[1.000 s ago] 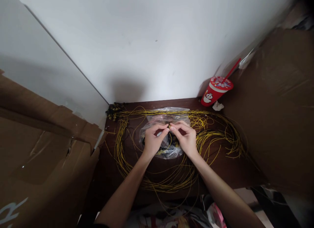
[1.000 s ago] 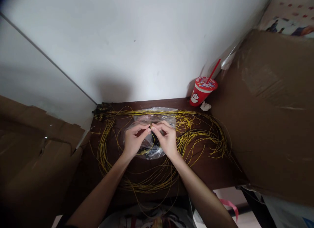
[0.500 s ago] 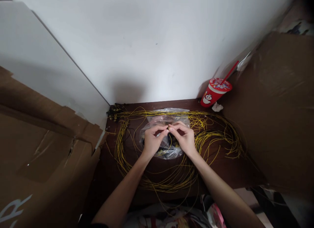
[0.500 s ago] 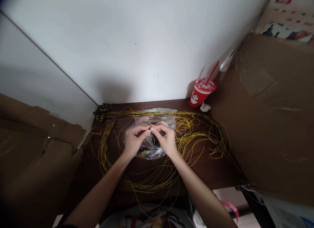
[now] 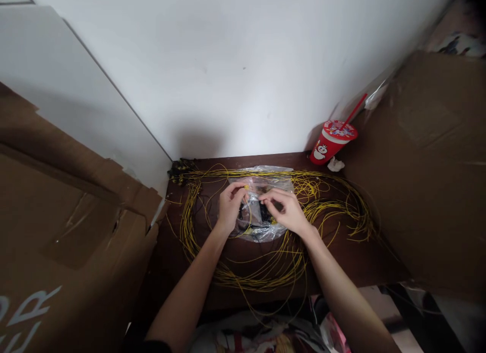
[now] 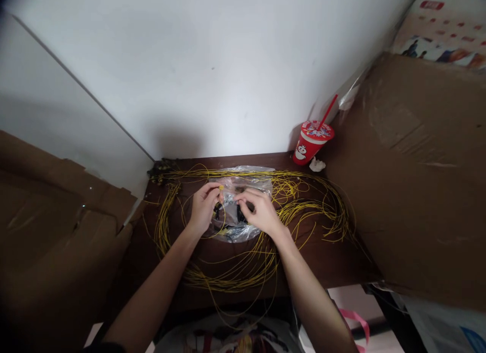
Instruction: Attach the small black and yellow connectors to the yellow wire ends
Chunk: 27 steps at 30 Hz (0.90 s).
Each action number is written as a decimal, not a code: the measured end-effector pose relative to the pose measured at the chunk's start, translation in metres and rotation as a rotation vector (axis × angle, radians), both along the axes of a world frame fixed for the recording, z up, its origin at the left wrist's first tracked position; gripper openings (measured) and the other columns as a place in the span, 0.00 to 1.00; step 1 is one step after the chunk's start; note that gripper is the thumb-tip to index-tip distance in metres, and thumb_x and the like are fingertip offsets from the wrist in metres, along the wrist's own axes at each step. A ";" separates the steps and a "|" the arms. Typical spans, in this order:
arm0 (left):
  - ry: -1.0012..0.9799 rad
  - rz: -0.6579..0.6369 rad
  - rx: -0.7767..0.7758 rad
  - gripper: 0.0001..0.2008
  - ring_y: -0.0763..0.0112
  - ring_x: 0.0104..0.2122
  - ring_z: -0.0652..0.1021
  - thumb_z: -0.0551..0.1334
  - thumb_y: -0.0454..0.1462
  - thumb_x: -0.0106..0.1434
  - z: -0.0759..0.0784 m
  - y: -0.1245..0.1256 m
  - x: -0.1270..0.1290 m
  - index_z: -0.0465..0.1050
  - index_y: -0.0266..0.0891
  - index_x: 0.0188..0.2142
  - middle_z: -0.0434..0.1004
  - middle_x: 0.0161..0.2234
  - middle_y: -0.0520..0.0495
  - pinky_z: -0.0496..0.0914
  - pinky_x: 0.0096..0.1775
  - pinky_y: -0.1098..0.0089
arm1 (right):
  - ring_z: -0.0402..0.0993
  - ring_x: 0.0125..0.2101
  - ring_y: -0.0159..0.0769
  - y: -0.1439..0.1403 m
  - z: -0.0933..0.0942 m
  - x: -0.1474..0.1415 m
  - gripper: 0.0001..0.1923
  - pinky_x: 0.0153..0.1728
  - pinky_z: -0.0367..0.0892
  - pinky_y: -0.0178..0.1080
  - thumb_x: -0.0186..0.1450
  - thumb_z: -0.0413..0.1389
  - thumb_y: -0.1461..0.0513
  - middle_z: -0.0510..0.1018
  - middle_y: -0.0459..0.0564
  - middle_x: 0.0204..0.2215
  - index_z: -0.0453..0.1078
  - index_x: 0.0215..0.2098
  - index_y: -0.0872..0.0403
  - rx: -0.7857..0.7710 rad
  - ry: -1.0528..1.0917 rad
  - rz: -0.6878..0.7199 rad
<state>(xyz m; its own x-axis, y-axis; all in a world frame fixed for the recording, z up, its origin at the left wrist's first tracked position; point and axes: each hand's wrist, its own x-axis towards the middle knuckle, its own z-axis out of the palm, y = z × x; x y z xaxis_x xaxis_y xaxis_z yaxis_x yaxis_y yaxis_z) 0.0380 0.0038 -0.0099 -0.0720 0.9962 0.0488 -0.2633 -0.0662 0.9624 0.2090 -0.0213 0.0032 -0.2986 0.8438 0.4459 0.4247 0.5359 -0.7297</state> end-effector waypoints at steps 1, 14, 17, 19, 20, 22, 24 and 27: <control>-0.003 0.002 0.007 0.04 0.78 0.20 0.68 0.61 0.33 0.52 -0.001 0.000 0.001 0.73 0.37 0.29 0.69 0.18 0.54 0.63 0.26 0.75 | 0.71 0.32 0.34 -0.001 -0.001 -0.003 0.10 0.36 0.65 0.38 0.64 0.50 0.67 0.77 0.48 0.31 0.74 0.38 0.54 0.031 -0.056 0.027; -0.253 -0.065 -0.100 0.02 0.78 0.20 0.68 0.60 0.32 0.50 0.008 0.001 -0.001 0.69 0.36 0.27 0.68 0.19 0.53 0.62 0.26 0.76 | 0.64 0.41 0.40 -0.014 -0.015 -0.042 0.10 0.40 0.58 0.43 0.67 0.51 0.61 0.75 0.51 0.39 0.74 0.39 0.52 0.219 -0.410 0.048; -0.321 -0.112 -0.173 0.03 0.78 0.20 0.68 0.60 0.32 0.50 0.012 0.005 -0.009 0.69 0.36 0.27 0.67 0.20 0.53 0.63 0.25 0.76 | 0.63 0.47 0.42 -0.015 -0.014 -0.044 0.14 0.44 0.60 0.43 0.66 0.53 0.56 0.73 0.53 0.46 0.71 0.46 0.53 0.199 -0.406 0.127; -0.390 -0.129 -0.236 0.04 0.77 0.22 0.69 0.59 0.33 0.50 0.014 0.008 -0.015 0.69 0.36 0.29 0.67 0.21 0.53 0.65 0.28 0.75 | 0.63 0.49 0.43 -0.014 -0.014 -0.044 0.15 0.46 0.60 0.44 0.66 0.53 0.56 0.72 0.53 0.48 0.70 0.48 0.53 0.189 -0.410 0.157; -0.412 -0.132 -0.258 0.05 0.77 0.23 0.70 0.59 0.33 0.50 0.015 0.009 -0.018 0.69 0.36 0.29 0.68 0.21 0.53 0.66 0.29 0.75 | 0.63 0.49 0.43 -0.014 -0.014 -0.044 0.14 0.46 0.60 0.44 0.66 0.53 0.57 0.72 0.53 0.48 0.70 0.48 0.53 0.185 -0.410 0.166; -0.425 -0.145 -0.278 0.05 0.76 0.25 0.71 0.59 0.33 0.50 0.017 0.011 -0.022 0.69 0.36 0.29 0.69 0.22 0.51 0.67 0.31 0.75 | 0.64 0.47 0.41 -0.013 -0.014 -0.044 0.11 0.45 0.61 0.44 0.67 0.52 0.59 0.73 0.53 0.45 0.71 0.45 0.53 0.174 -0.404 0.162; -0.419 -0.169 -0.274 0.05 0.76 0.26 0.72 0.59 0.33 0.50 0.017 0.011 -0.024 0.69 0.35 0.29 0.70 0.24 0.50 0.68 0.32 0.74 | 0.65 0.44 0.40 -0.012 -0.014 -0.043 0.09 0.43 0.61 0.43 0.66 0.52 0.61 0.73 0.52 0.42 0.72 0.42 0.53 0.163 -0.393 0.135; -0.415 -0.198 -0.261 0.05 0.76 0.25 0.71 0.60 0.32 0.50 0.017 0.011 -0.024 0.70 0.35 0.29 0.70 0.24 0.50 0.67 0.31 0.74 | 0.64 0.41 0.39 -0.010 -0.015 -0.043 0.07 0.41 0.61 0.41 0.65 0.52 0.65 0.73 0.52 0.37 0.72 0.38 0.55 0.153 -0.382 0.093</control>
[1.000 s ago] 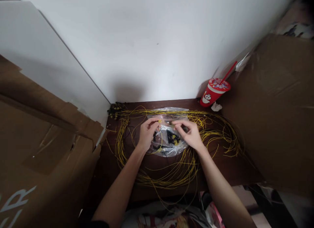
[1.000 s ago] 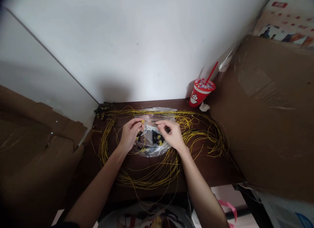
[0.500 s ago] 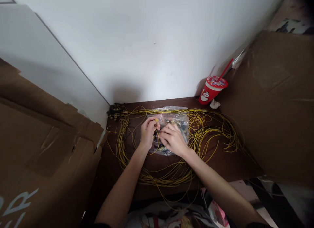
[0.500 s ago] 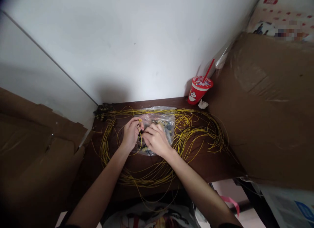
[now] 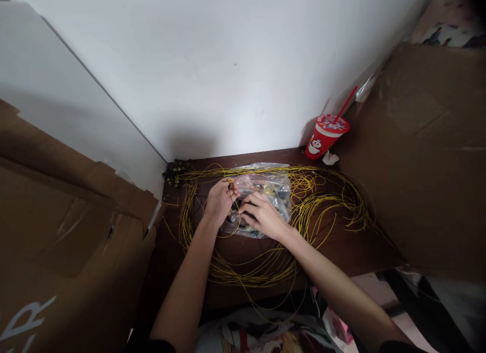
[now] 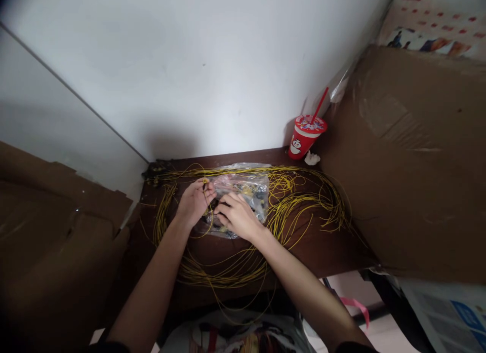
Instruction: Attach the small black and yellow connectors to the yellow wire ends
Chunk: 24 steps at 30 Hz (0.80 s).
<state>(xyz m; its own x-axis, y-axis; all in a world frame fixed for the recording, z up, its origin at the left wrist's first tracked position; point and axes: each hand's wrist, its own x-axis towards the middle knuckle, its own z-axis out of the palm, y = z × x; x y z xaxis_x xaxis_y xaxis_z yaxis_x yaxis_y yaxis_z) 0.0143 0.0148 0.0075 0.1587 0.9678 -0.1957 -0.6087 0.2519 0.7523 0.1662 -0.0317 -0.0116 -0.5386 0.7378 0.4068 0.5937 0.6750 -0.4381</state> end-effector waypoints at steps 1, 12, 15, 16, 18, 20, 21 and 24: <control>-0.001 -0.003 0.003 0.05 0.76 0.25 0.71 0.60 0.32 0.50 0.000 0.000 0.000 0.70 0.35 0.29 0.70 0.24 0.50 0.67 0.31 0.74 | 0.64 0.40 0.39 0.000 -0.001 0.000 0.08 0.40 0.61 0.41 0.65 0.51 0.67 0.72 0.52 0.36 0.72 0.37 0.55 0.002 0.003 -0.010; -0.116 -0.014 -0.014 0.04 0.78 0.22 0.66 0.59 0.33 0.52 -0.008 0.004 -0.001 0.69 0.36 0.30 0.63 0.21 0.53 0.64 0.26 0.76 | 0.64 0.47 0.39 -0.005 0.002 -0.003 0.12 0.48 0.60 0.43 0.67 0.49 0.63 0.73 0.51 0.45 0.71 0.46 0.52 0.032 0.038 0.147; -0.221 -0.023 -0.069 0.03 0.78 0.21 0.66 0.58 0.32 0.53 -0.005 0.006 -0.006 0.68 0.36 0.29 0.62 0.21 0.54 0.63 0.26 0.75 | 0.64 0.49 0.38 -0.006 0.004 -0.004 0.13 0.50 0.60 0.43 0.68 0.50 0.59 0.73 0.51 0.47 0.70 0.49 0.51 0.029 0.000 0.165; -0.256 -0.027 -0.085 0.03 0.78 0.21 0.65 0.58 0.32 0.53 -0.004 0.007 -0.008 0.68 0.36 0.29 0.62 0.21 0.54 0.63 0.26 0.75 | 0.64 0.49 0.38 -0.006 0.004 -0.004 0.13 0.50 0.60 0.43 0.68 0.50 0.59 0.73 0.51 0.47 0.71 0.48 0.52 0.032 -0.019 0.165; -0.292 -0.036 -0.085 0.03 0.79 0.21 0.65 0.58 0.32 0.54 -0.002 0.007 -0.012 0.69 0.37 0.30 0.63 0.21 0.54 0.63 0.26 0.75 | 0.65 0.48 0.38 -0.006 0.005 -0.004 0.13 0.49 0.61 0.43 0.68 0.50 0.58 0.73 0.51 0.46 0.72 0.46 0.53 0.034 -0.045 0.156; -0.276 -0.038 -0.041 0.03 0.79 0.21 0.65 0.58 0.32 0.54 -0.001 0.007 -0.016 0.69 0.37 0.30 0.62 0.20 0.55 0.62 0.26 0.75 | 0.66 0.48 0.38 -0.006 0.005 -0.004 0.13 0.49 0.62 0.43 0.68 0.50 0.59 0.74 0.51 0.46 0.72 0.46 0.54 0.030 -0.049 0.147; -0.251 -0.038 -0.010 0.03 0.79 0.21 0.65 0.58 0.32 0.54 -0.001 0.007 -0.017 0.69 0.37 0.30 0.62 0.20 0.55 0.62 0.26 0.75 | 0.66 0.49 0.38 -0.006 0.005 -0.004 0.13 0.49 0.62 0.43 0.68 0.49 0.60 0.74 0.52 0.47 0.72 0.46 0.55 0.029 -0.043 0.152; -0.146 -0.034 0.069 0.04 0.78 0.20 0.64 0.59 0.32 0.53 -0.004 0.007 -0.017 0.70 0.37 0.31 0.62 0.19 0.54 0.61 0.25 0.76 | 0.62 0.55 0.37 -0.007 0.004 -0.005 0.15 0.54 0.59 0.42 0.68 0.47 0.66 0.72 0.52 0.52 0.69 0.51 0.56 0.036 -0.037 0.213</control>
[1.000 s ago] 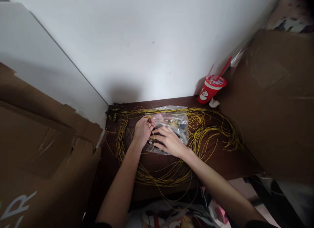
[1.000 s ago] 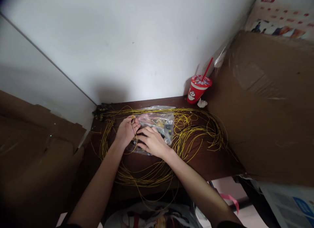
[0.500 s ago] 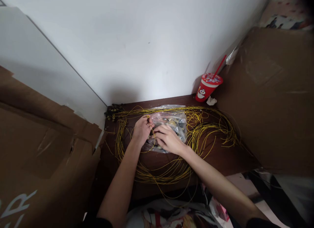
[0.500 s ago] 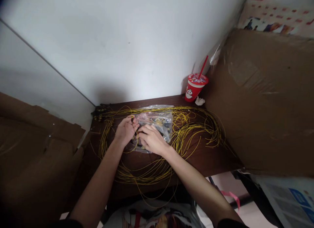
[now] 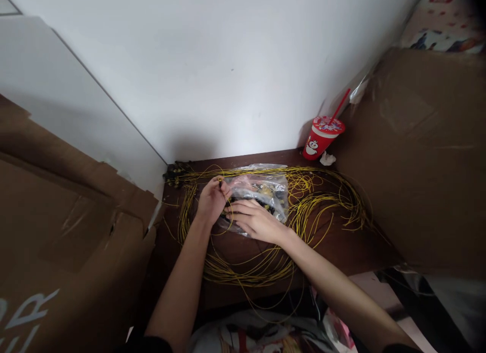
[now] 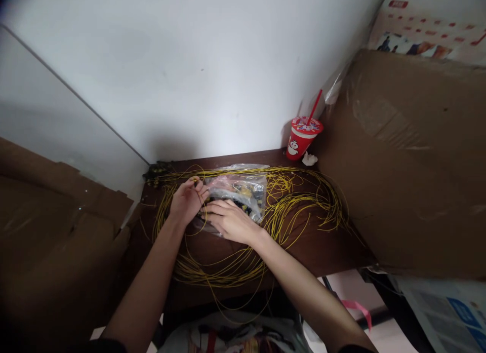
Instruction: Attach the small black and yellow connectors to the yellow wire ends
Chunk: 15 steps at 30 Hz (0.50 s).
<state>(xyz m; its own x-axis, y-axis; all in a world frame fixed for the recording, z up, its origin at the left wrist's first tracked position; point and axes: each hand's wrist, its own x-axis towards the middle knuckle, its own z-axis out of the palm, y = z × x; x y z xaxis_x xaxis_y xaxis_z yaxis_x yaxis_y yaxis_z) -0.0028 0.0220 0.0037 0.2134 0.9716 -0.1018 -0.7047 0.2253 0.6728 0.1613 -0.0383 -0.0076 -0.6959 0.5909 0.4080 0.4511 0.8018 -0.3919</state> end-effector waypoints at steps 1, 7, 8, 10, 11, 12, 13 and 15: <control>0.030 0.003 0.010 0.04 0.78 0.21 0.64 0.59 0.32 0.53 -0.001 0.000 0.000 0.71 0.37 0.30 0.62 0.19 0.54 0.61 0.25 0.76 | 0.60 0.57 0.36 0.000 0.000 0.000 0.17 0.55 0.58 0.42 0.68 0.46 0.67 0.72 0.52 0.53 0.67 0.53 0.56 0.006 -0.010 0.025; 0.023 0.048 -0.008 0.04 0.79 0.21 0.65 0.59 0.31 0.52 -0.006 0.002 0.004 0.71 0.35 0.30 0.62 0.19 0.54 0.62 0.26 0.77 | 0.63 0.56 0.37 0.002 -0.002 -0.002 0.17 0.55 0.59 0.42 0.66 0.48 0.70 0.73 0.53 0.51 0.68 0.52 0.56 0.023 -0.055 0.050; 0.020 0.054 -0.009 0.04 0.79 0.21 0.65 0.59 0.31 0.53 -0.006 0.002 0.004 0.71 0.35 0.30 0.62 0.19 0.54 0.62 0.25 0.77 | 0.65 0.53 0.38 0.002 -0.002 -0.002 0.16 0.53 0.61 0.42 0.66 0.48 0.70 0.74 0.53 0.49 0.69 0.50 0.57 0.025 -0.046 0.034; 0.021 0.064 -0.011 0.04 0.78 0.21 0.65 0.59 0.30 0.53 -0.006 0.001 0.006 0.71 0.36 0.30 0.63 0.19 0.54 0.62 0.25 0.77 | 0.68 0.48 0.38 0.002 -0.001 -0.001 0.13 0.49 0.63 0.43 0.66 0.48 0.69 0.76 0.53 0.44 0.71 0.46 0.57 0.032 -0.029 0.001; 0.021 0.068 -0.014 0.04 0.78 0.21 0.66 0.59 0.30 0.53 -0.006 0.001 0.006 0.71 0.36 0.30 0.63 0.19 0.54 0.62 0.25 0.77 | 0.68 0.47 0.39 0.002 -0.001 -0.001 0.13 0.48 0.64 0.43 0.67 0.48 0.68 0.76 0.53 0.42 0.72 0.45 0.57 0.035 -0.026 -0.012; 0.023 0.071 -0.019 0.04 0.78 0.21 0.66 0.58 0.30 0.53 -0.006 0.000 0.007 0.71 0.36 0.30 0.63 0.19 0.53 0.62 0.26 0.77 | 0.68 0.46 0.39 0.001 -0.001 -0.001 0.13 0.46 0.64 0.43 0.67 0.48 0.68 0.76 0.54 0.41 0.72 0.44 0.57 0.037 -0.025 -0.021; 0.025 0.073 -0.024 0.04 0.78 0.21 0.66 0.58 0.31 0.53 -0.006 0.000 0.007 0.71 0.36 0.30 0.63 0.19 0.54 0.62 0.26 0.77 | 0.68 0.46 0.39 0.001 0.000 -0.002 0.13 0.46 0.64 0.43 0.66 0.48 0.69 0.76 0.54 0.41 0.72 0.45 0.56 0.039 -0.026 -0.026; 0.034 0.069 -0.031 0.04 0.78 0.21 0.66 0.58 0.31 0.54 -0.005 0.000 0.006 0.70 0.36 0.30 0.63 0.19 0.54 0.63 0.26 0.76 | 0.66 0.50 0.39 0.000 0.000 -0.003 0.16 0.48 0.63 0.43 0.66 0.48 0.70 0.75 0.55 0.45 0.70 0.49 0.56 0.036 -0.031 -0.016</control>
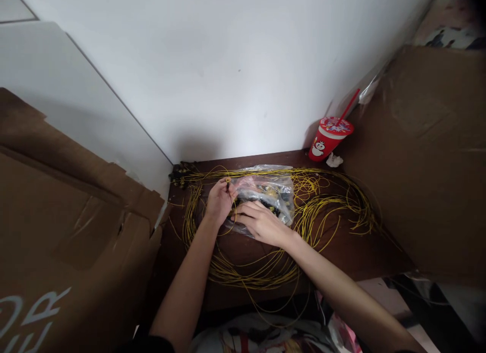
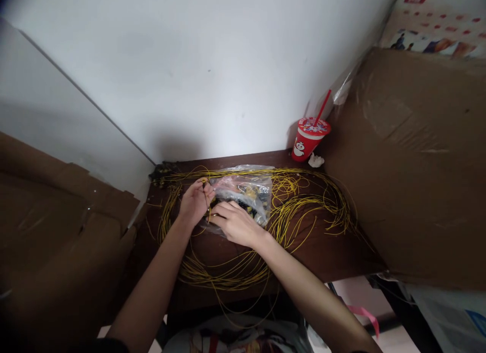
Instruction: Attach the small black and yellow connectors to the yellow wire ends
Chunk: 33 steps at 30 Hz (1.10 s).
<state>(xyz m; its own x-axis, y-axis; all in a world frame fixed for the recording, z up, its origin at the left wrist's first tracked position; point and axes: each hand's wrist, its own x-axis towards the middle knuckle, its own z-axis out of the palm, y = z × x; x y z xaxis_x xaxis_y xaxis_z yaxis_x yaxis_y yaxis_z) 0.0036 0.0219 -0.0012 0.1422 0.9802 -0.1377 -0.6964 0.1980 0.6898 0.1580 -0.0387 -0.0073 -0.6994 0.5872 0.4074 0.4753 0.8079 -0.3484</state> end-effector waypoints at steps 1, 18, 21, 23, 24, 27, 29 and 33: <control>0.003 -0.006 0.002 0.04 0.78 0.21 0.66 0.58 0.31 0.54 0.000 0.000 -0.001 0.70 0.36 0.30 0.63 0.19 0.54 0.63 0.26 0.76 | 0.65 0.52 0.39 0.000 0.000 -0.001 0.18 0.49 0.62 0.43 0.65 0.49 0.71 0.74 0.55 0.47 0.68 0.51 0.55 -0.005 -0.006 0.018; 0.051 0.022 0.019 0.04 0.78 0.21 0.66 0.59 0.30 0.52 0.000 0.003 -0.001 0.70 0.36 0.30 0.64 0.20 0.54 0.62 0.25 0.76 | 0.64 0.43 0.41 -0.001 -0.005 -0.016 0.17 0.43 0.62 0.43 0.68 0.49 0.61 0.73 0.55 0.39 0.66 0.54 0.56 0.020 -0.065 -0.125; 0.058 0.034 0.021 0.04 0.78 0.21 0.67 0.59 0.31 0.52 -0.001 0.003 -0.001 0.69 0.36 0.30 0.64 0.21 0.53 0.62 0.26 0.76 | 0.65 0.40 0.39 0.003 -0.004 -0.020 0.13 0.42 0.60 0.42 0.69 0.48 0.61 0.74 0.52 0.36 0.71 0.47 0.54 0.057 -0.093 -0.122; 0.075 0.036 0.029 0.04 0.78 0.21 0.67 0.59 0.31 0.52 -0.001 0.002 0.000 0.69 0.36 0.30 0.64 0.21 0.53 0.62 0.26 0.76 | 0.65 0.38 0.38 0.006 -0.001 -0.023 0.11 0.40 0.59 0.41 0.69 0.48 0.62 0.74 0.50 0.33 0.72 0.39 0.54 0.075 -0.126 -0.118; 0.089 0.035 0.034 0.04 0.78 0.21 0.66 0.60 0.31 0.52 0.000 0.002 0.000 0.69 0.35 0.30 0.64 0.20 0.53 0.62 0.25 0.76 | 0.65 0.37 0.38 0.008 0.000 -0.025 0.11 0.40 0.59 0.41 0.69 0.48 0.62 0.74 0.50 0.33 0.72 0.35 0.54 0.078 -0.143 -0.122; 0.129 0.031 0.052 0.04 0.78 0.20 0.66 0.60 0.32 0.53 0.002 -0.001 0.001 0.69 0.35 0.31 0.64 0.19 0.54 0.62 0.25 0.76 | 0.66 0.37 0.38 0.013 0.004 -0.028 0.08 0.39 0.58 0.41 0.66 0.52 0.63 0.74 0.50 0.33 0.71 0.31 0.55 0.058 -0.162 -0.113; 0.150 0.043 0.065 0.05 0.79 0.20 0.66 0.60 0.32 0.53 0.003 -0.003 0.002 0.69 0.35 0.32 0.64 0.18 0.54 0.63 0.25 0.76 | 0.67 0.39 0.38 0.015 0.005 -0.027 0.06 0.40 0.59 0.41 0.65 0.53 0.63 0.74 0.50 0.34 0.71 0.32 0.55 0.017 -0.114 -0.080; 0.216 0.092 0.095 0.05 0.79 0.21 0.67 0.64 0.34 0.54 0.001 -0.005 0.004 0.70 0.35 0.31 0.66 0.20 0.55 0.64 0.26 0.77 | 0.68 0.41 0.35 0.016 0.007 -0.015 0.06 0.43 0.63 0.39 0.65 0.53 0.64 0.74 0.49 0.36 0.72 0.35 0.54 -0.136 0.160 -0.032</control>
